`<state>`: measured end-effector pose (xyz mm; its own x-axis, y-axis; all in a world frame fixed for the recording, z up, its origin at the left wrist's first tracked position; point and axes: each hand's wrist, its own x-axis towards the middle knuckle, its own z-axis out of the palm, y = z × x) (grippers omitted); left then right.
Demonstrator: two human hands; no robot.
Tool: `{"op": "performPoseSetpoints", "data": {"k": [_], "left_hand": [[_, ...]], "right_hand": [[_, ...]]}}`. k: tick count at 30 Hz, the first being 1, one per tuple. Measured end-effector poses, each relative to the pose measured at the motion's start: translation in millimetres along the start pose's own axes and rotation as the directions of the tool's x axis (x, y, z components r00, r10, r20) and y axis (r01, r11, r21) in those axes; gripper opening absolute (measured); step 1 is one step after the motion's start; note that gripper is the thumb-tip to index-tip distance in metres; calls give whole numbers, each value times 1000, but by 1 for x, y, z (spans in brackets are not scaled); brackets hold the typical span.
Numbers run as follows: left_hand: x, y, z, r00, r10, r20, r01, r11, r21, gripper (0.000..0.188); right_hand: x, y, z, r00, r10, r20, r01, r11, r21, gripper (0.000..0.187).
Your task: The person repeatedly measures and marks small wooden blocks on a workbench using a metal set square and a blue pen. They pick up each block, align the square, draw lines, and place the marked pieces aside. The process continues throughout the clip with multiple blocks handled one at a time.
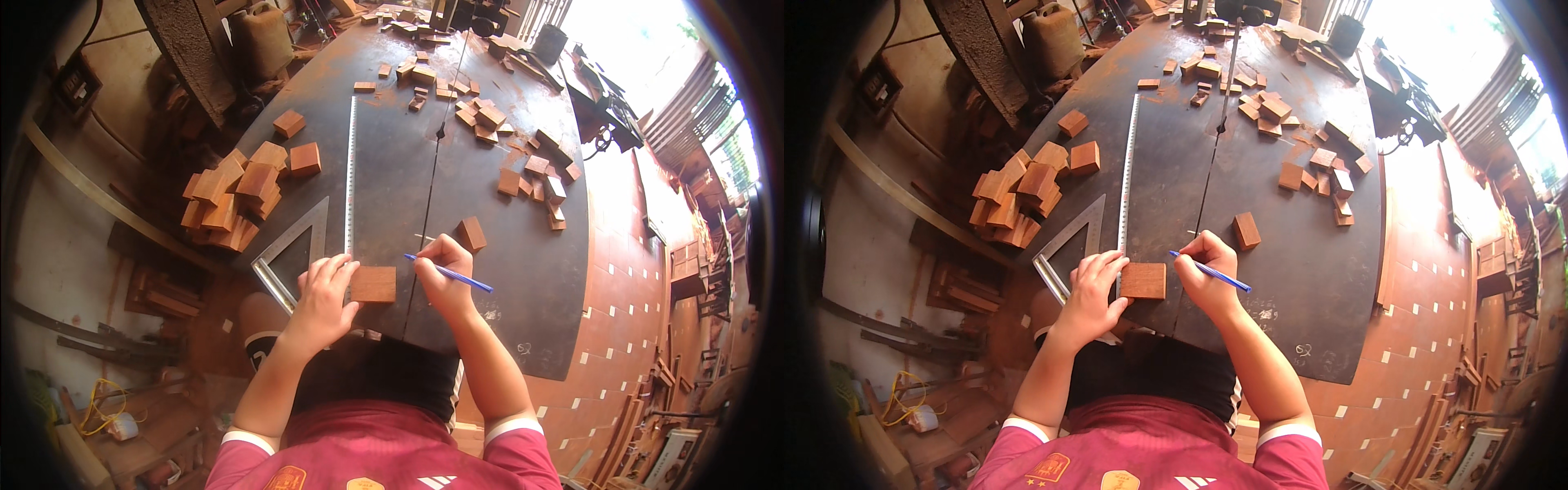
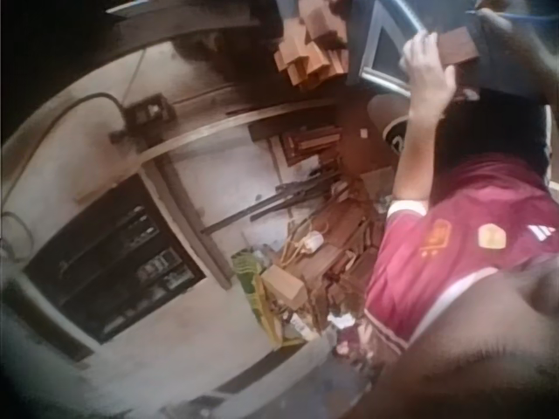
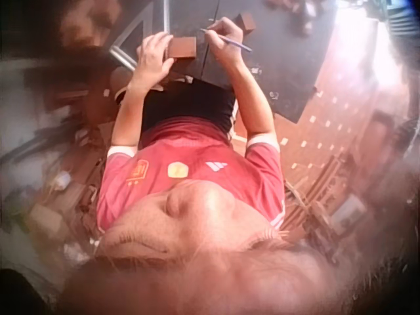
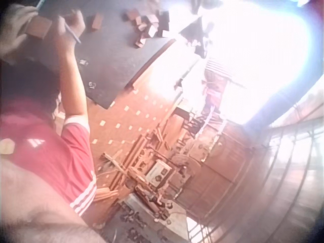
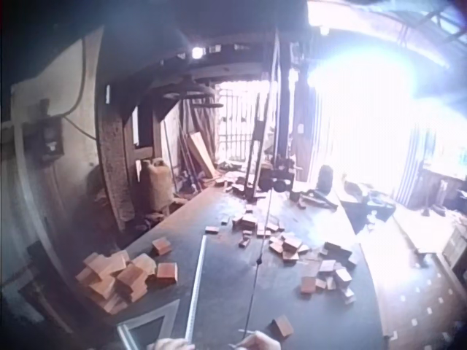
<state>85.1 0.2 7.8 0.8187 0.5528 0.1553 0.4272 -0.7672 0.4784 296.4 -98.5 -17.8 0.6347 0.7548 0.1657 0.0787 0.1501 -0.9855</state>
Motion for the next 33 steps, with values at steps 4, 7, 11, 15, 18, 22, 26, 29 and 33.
{"op": "performPoseSetpoints", "data": {"k": [4,7,11,15,18,22,26,29,33], "left_hand": [[3,3,-12,998,-51,45,57,986,-159,46],[3,-7,-13,990,-63,127,104,930,-353,31],[1,-3,-12,998,-24,54,39,954,-297,24],[-3,5,-9,999,-44,16,47,965,-258,34],[-7,11,-8,1000,-10,16,14,972,-233,51],[-9,26,-4,994,72,78,-57,983,-173,72],[-15,28,6,993,77,94,-69,994,-85,80],[-17,28,6,997,57,58,-53,995,-80,79],[-21,20,6,998,51,42,-48,995,-89,72]], "right_hand": [[-1,7,-1,999,-41,-3,41,998,-42,7],[-2,2,0,1000,-24,-4,24,1000,-9,7],[-3,1,1,1000,-4,-6,4,1000,6,7],[-3,3,0,1000,-13,-3,13,1000,-16,6],[-4,0,3,1000,6,5,-6,1000,2,5],[-3,3,1,1000,-26,0,26,1000,6,6],[-3,-1,0,1000,1,-5,0,999,39,6],[-4,-2,-1,1000,16,4,-17,998,54,6],[-5,-2,0,999,-33,-3,34,999,21,6]]}}
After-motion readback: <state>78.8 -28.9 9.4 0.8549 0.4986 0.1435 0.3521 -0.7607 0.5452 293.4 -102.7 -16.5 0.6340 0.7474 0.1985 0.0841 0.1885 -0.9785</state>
